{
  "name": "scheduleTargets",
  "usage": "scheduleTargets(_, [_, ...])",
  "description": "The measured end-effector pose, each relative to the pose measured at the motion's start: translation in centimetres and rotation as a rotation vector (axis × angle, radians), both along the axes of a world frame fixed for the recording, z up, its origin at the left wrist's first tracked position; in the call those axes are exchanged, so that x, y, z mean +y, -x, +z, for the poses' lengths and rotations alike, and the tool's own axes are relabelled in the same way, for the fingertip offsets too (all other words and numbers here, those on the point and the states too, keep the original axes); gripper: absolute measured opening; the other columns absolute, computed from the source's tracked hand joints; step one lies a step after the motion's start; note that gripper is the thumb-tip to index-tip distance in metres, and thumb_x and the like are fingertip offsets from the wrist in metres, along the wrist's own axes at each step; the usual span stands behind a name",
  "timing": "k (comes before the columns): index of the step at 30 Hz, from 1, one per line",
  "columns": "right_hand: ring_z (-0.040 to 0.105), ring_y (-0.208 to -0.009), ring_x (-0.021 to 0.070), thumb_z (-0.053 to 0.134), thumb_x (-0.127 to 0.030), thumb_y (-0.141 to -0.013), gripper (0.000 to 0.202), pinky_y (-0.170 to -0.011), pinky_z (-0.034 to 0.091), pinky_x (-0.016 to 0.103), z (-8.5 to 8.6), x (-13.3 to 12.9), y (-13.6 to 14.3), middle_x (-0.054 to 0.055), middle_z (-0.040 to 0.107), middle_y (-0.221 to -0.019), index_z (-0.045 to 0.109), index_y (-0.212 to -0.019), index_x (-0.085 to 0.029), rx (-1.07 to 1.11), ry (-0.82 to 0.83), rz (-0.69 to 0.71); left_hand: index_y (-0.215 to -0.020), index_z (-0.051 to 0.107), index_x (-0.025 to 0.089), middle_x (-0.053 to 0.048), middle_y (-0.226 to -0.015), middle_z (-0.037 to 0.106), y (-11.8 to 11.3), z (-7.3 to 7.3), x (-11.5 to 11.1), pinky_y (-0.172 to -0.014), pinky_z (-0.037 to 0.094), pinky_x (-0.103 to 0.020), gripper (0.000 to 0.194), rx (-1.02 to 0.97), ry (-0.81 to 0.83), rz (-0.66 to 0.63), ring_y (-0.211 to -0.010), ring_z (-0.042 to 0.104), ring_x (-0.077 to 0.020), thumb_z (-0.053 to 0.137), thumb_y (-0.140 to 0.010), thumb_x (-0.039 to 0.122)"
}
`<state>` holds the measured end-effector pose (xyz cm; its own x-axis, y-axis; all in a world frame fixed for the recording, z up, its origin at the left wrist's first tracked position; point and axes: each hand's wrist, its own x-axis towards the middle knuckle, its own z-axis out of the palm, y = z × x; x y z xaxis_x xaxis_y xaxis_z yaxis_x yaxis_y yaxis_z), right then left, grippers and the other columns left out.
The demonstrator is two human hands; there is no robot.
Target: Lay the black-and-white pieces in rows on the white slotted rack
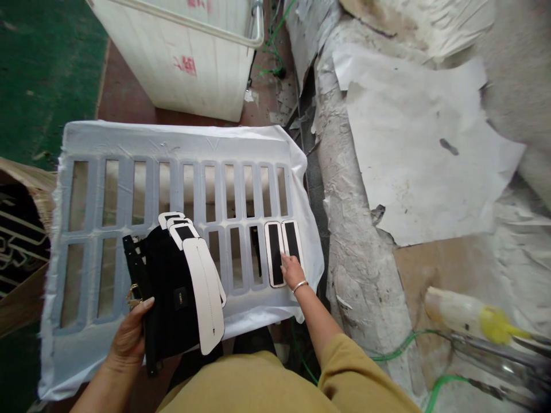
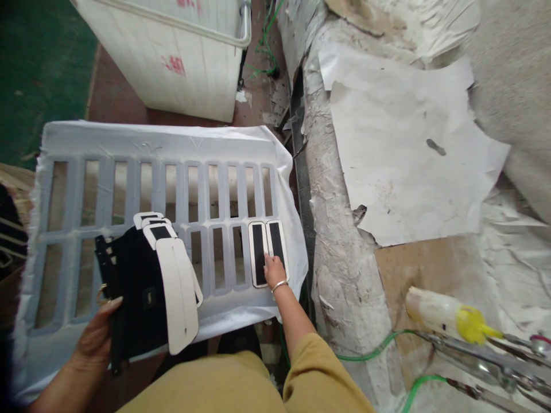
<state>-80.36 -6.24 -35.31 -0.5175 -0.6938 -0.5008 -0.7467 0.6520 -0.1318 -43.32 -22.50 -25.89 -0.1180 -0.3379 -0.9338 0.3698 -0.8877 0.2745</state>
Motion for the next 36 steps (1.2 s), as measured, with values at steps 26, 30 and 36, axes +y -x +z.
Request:
scheduleTargets(26, [0.030, -0.131, 0.0289, 0.073, -0.049, -0.062, 0.098, -0.108, 0.027, 0.045, 12.0, -10.1, -17.0, 0.015, 0.032, -0.141, 0.023, -0.141, -0.017, -0.769, 0.453, 0.132, -0.100, 0.062, 0.016, -0.008, -0.088, 0.071, 2.2, 1.6, 2.1, -0.078, 0.053, -0.038, 0.037, 0.136, 0.328, -0.129, -0.087, 0.066, -0.0297, 0.075, -0.066, 0.021])
scheduleTargets(30, [0.024, -0.134, 0.0282, 0.072, -0.046, -0.063, 0.098, -0.110, 0.023, 0.046, 11.3, -10.0, -17.6, 0.016, 0.026, -0.144, 0.022, -0.141, -0.015, -0.765, 0.410, 0.004, -0.100, 0.063, 0.017, -0.009, -0.093, 0.071, 1.8, 2.0, 2.4, -0.082, 0.052, -0.040, 0.041, 0.177, 0.334, -0.098, -0.096, 0.063, -0.0318, 0.077, -0.063, 0.028])
scheduleTargets(36, [0.032, -0.130, 0.0277, 0.070, -0.038, -0.064, 0.094, -0.109, 0.026, 0.046, 11.9, -9.0, -16.1, 0.015, 0.034, -0.141, 0.021, -0.142, -0.017, -0.789, 0.402, -0.063, -0.089, 0.065, 0.017, -0.005, -0.083, 0.071, 0.9, 1.4, 2.6, -0.075, 0.053, -0.034, 0.040, 0.220, 0.328, -0.044, -0.080, 0.067, -0.0251, 0.080, -0.059, 0.038])
